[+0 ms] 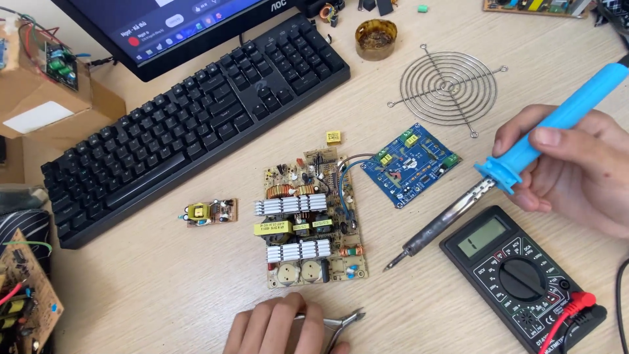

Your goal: Soldering and desoldering electronic components on a circuit board using a soldering iron and pliers.

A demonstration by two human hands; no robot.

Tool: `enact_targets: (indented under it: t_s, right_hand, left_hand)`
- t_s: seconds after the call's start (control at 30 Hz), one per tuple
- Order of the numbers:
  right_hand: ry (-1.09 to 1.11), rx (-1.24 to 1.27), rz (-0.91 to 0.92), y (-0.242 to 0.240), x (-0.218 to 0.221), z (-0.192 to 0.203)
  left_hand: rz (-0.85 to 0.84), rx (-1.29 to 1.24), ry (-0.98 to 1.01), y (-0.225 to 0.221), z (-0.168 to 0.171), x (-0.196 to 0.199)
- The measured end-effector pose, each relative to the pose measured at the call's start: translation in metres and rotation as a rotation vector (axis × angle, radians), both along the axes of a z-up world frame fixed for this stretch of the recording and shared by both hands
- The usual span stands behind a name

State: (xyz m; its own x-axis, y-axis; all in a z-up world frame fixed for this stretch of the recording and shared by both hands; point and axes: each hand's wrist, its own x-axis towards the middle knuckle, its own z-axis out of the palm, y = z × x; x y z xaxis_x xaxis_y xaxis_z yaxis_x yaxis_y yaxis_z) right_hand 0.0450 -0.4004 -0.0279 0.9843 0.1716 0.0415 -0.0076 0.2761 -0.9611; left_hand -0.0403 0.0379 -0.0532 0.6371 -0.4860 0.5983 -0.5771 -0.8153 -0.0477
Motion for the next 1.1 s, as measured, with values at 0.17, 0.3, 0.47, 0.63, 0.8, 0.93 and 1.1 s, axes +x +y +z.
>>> enact_targets:
  t_s: [0.17, 0.3, 0.47, 0.63, 0.8, 0.93, 1.1]
  right_hand:
    - [0.056, -0.068, -0.006, 0.004, 0.0, 0.004]
    - [0.048, -0.093, -0.004, 0.001, 0.0, 0.001]
    - [0.026, -0.11, -0.061, -0.007, 0.003, -0.002]
    - [-0.023, 0.05, -0.104, -0.028, 0.011, 0.001]
    - [-0.45, -0.821, -0.365, -0.087, 0.014, -0.06]
    - [-0.267, -0.81, -0.401, -0.082, 0.004, -0.049]
    - [-0.351, -0.848, -0.39, -0.086, -0.003, -0.06]
  left_hand:
    - [-0.08, 0.028, -0.08, 0.0, 0.031, 0.013]
    - [-0.083, 0.068, 0.062, -0.006, 0.071, 0.034]
    - [-0.219, 0.025, 0.188, -0.008, 0.086, 0.069]
    - [-0.252, -0.065, 0.215, -0.011, 0.085, 0.07]
    - [-0.1, -0.598, 0.411, -0.02, 0.096, 0.055]
    - [0.073, -1.237, 0.688, -0.014, 0.07, 0.052]
    - [-0.149, -1.683, 1.077, -0.005, 0.05, 0.059]
